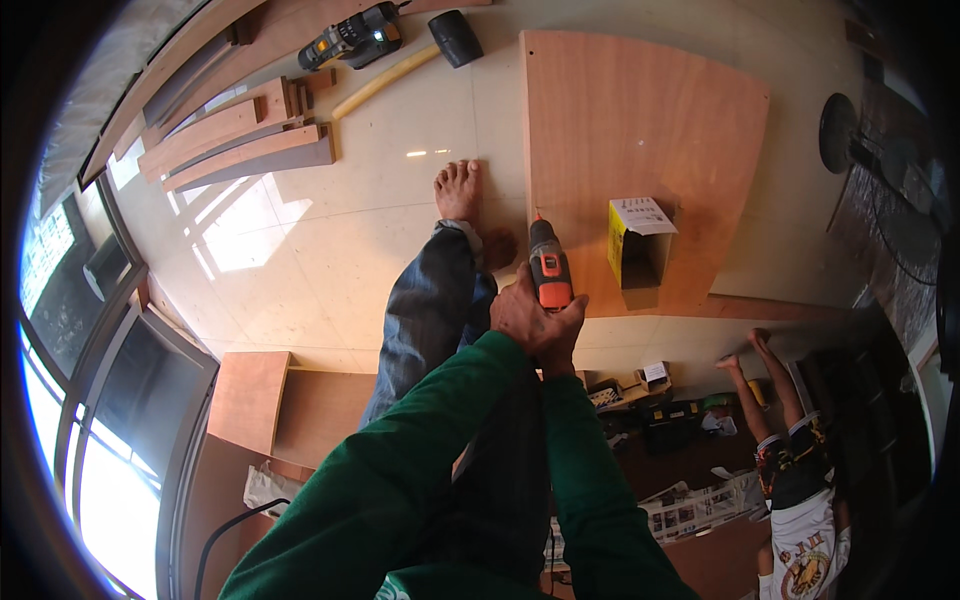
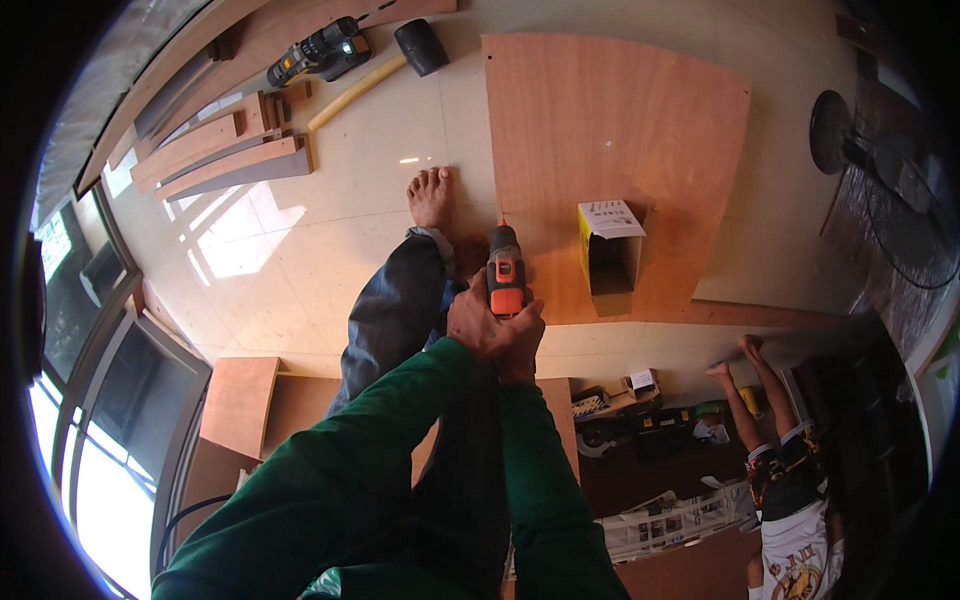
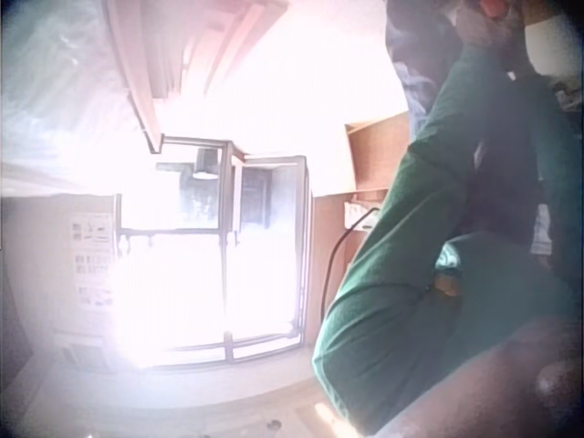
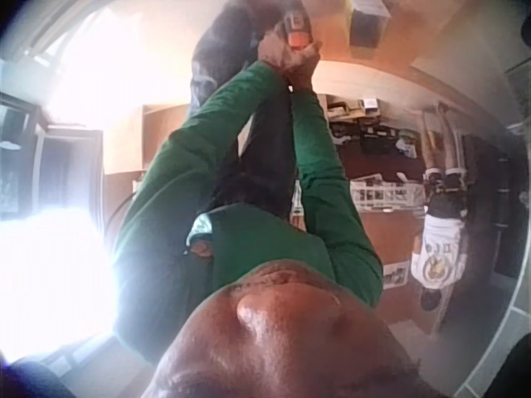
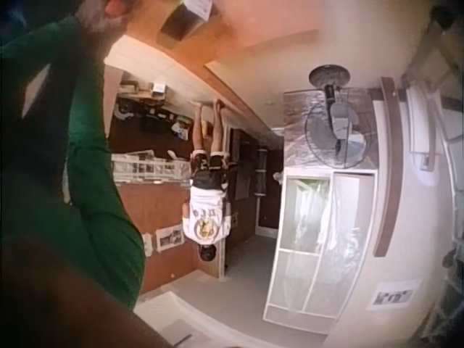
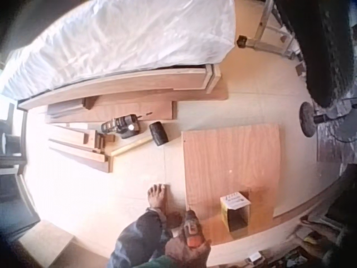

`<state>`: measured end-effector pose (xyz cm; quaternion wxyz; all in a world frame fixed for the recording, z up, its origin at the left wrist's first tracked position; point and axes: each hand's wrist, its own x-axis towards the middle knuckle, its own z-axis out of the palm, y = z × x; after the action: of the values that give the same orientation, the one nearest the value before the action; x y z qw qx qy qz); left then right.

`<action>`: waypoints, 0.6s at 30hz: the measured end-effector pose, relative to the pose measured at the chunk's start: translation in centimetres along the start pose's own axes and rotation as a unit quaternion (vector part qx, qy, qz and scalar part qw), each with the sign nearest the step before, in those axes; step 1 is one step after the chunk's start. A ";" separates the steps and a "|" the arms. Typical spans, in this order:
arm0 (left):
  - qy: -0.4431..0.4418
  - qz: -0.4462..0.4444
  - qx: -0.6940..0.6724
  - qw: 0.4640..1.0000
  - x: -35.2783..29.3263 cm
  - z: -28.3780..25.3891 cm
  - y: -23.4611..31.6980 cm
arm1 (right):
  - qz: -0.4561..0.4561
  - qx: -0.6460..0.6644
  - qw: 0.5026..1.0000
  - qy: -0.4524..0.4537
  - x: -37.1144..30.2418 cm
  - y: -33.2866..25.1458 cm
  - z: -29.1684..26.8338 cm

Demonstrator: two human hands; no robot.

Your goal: The person assembles a wooden cabinet on the floor using a cordless drill and a hammer. They secure wooden panels together, insert screws, and fit a drawer into the frame.

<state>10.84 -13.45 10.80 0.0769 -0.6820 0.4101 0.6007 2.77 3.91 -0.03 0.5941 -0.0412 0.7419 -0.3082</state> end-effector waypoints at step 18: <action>-0.025 0.031 -0.029 0.999 0.8 -1.1 -0.6 | -0.049 -0.067 0.996 0.043 -1.1 -2.3 2.1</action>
<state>12.04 -14.06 10.17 0.0490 -0.6558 0.4114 0.6311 4.25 1.65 1.90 0.5420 -0.1042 0.7826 -0.2881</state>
